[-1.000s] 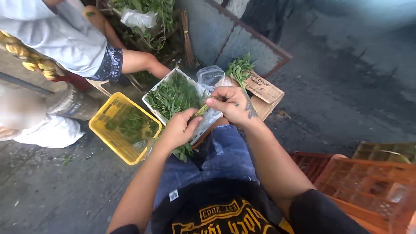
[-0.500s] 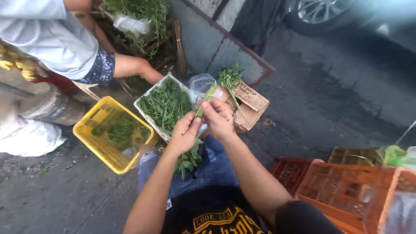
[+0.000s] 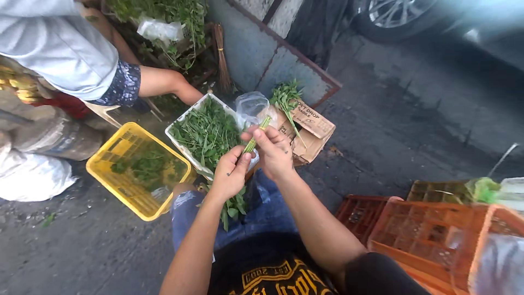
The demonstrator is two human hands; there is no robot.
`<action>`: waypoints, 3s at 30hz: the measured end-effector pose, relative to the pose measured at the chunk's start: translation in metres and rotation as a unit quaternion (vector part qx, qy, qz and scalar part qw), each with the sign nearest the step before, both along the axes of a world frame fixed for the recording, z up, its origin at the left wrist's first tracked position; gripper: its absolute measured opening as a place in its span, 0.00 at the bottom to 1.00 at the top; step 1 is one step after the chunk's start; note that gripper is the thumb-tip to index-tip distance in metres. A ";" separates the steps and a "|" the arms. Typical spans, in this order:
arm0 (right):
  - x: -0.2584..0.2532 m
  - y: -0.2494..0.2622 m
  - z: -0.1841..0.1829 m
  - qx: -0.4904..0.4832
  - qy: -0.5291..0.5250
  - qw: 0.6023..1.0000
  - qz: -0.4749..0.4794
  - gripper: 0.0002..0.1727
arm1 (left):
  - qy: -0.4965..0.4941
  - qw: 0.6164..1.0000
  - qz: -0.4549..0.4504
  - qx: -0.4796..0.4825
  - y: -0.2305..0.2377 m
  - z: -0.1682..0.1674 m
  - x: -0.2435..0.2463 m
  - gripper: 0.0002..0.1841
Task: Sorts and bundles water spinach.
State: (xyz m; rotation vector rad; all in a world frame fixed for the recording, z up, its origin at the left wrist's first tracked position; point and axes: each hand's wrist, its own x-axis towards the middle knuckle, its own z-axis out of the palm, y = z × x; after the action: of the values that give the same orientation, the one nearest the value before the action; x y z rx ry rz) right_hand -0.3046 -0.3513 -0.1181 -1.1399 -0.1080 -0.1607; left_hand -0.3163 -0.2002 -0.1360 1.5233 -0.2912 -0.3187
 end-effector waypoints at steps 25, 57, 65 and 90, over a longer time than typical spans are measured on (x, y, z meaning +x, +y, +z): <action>-0.007 -0.002 -0.013 -0.046 -0.006 0.999 -0.005 0.20 | 0.032 0.999 0.013 -0.035 0.001 0.001 -0.002 0.13; 0.063 -0.047 -0.061 -0.350 -0.129 0.909 -0.185 0.40 | -0.049 0.953 -0.036 0.297 0.000 -0.009 0.065 0.17; 0.067 -0.107 -0.095 -0.649 -0.055 0.747 0.134 0.22 | -0.282 0.775 -0.151 0.545 -0.047 -0.035 0.108 0.14; 0.143 -0.281 -0.332 -0.639 0.426 0.622 -0.150 0.34 | -0.073 0.815 -0.281 0.502 0.022 -0.169 0.036 0.20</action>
State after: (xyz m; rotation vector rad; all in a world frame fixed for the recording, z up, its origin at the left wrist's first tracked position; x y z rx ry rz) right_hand -0.1618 -0.6324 -0.4503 -2.5625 1.0074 0.2507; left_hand -0.2805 -0.1781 -0.3050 2.5006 -0.7864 -0.9325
